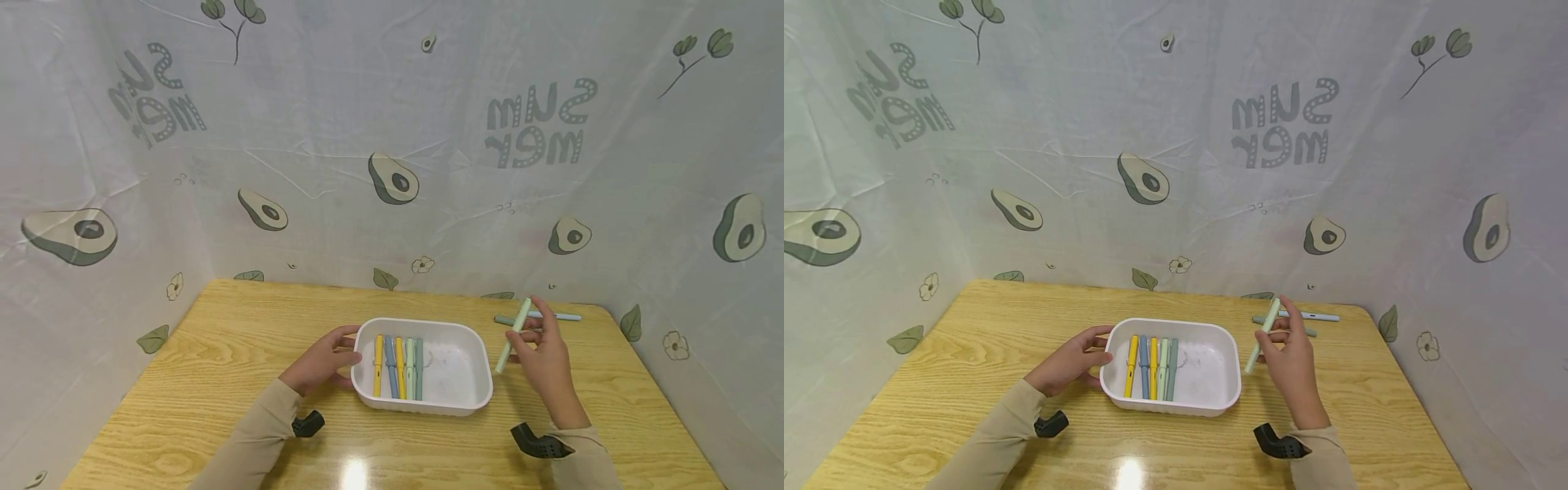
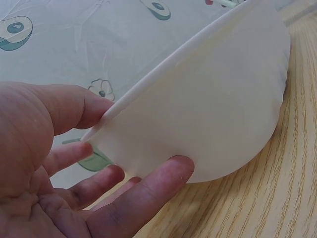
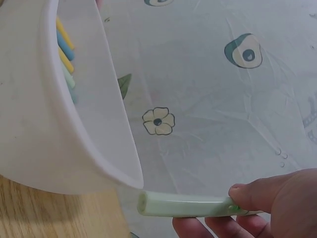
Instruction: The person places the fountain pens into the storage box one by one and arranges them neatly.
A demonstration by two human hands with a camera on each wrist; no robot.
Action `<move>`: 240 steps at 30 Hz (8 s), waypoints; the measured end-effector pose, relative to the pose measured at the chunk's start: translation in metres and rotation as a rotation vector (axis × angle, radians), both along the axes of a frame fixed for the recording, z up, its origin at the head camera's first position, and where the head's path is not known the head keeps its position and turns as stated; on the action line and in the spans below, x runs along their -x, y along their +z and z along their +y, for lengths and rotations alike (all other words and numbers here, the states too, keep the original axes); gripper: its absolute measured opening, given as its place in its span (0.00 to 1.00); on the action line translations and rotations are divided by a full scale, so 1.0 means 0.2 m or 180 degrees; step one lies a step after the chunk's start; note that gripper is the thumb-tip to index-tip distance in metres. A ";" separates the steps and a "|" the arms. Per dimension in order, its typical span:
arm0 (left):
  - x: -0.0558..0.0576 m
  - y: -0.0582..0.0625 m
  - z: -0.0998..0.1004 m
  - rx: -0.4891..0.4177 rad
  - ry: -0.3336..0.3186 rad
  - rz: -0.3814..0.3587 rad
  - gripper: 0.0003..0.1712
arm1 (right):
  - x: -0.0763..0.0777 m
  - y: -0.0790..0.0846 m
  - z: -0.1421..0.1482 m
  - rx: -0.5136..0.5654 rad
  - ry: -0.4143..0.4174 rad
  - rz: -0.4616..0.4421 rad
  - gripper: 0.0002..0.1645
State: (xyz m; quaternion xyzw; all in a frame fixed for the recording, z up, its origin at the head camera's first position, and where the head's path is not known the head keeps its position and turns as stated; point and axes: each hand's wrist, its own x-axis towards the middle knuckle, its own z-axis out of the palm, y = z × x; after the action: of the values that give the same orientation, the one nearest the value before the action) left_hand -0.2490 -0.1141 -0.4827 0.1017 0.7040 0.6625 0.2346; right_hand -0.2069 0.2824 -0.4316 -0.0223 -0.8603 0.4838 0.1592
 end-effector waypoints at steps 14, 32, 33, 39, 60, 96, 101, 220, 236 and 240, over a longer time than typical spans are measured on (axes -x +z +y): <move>0.01 -0.02 0.00 -0.0076 0.0039 0.0003 0.35 | 0.00 -0.01 0.01 0.0289 -0.0110 -0.0125 0.51; 0.02 -0.03 0.01 -0.0046 0.0070 0.0046 0.37 | 0.01 -0.02 0.02 0.0346 -0.0143 -0.0199 0.51; 0.02 -0.03 0.01 -0.0047 0.0068 0.0049 0.37 | 0.01 -0.01 0.02 0.0374 -0.0148 -0.0209 0.51; 0.02 -0.03 0.01 -0.0053 0.0096 0.0048 0.38 | 0.00 0.00 -0.02 0.0624 -0.0123 -0.0137 0.51; 0.00 -0.03 0.00 -0.0060 0.0079 0.0106 0.37 | -0.04 -0.01 -0.13 0.0661 0.0175 -0.0058 0.50; -0.05 -0.04 0.04 -0.0057 0.0096 0.0120 0.36 | -0.02 -0.09 -0.45 -0.0089 0.0566 -0.0942 0.47; -0.05 -0.04 0.04 -0.0048 0.0101 0.0106 0.36 | 0.00 -0.11 -0.49 -0.0436 0.0632 -0.1041 0.45; -0.04 -0.04 0.03 -0.0060 0.0086 0.0045 0.37 | 0.07 -0.13 0.17 -0.0938 0.0227 -0.0337 0.31; -0.04 -0.04 0.04 -0.0070 0.0090 0.0063 0.37 | 0.20 -0.17 0.41 -0.1650 0.0353 -0.0737 0.34; -0.04 -0.04 0.04 -0.0066 0.0078 0.0071 0.38 | 0.22 -0.18 0.44 -0.1680 0.0380 -0.0879 0.32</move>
State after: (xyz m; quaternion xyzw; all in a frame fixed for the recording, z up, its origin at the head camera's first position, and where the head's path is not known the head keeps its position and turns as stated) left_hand -0.2402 -0.1071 -0.4913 0.1028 0.7009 0.6714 0.2175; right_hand -0.2506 0.3696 -0.4683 0.0049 -0.9696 0.2444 0.0124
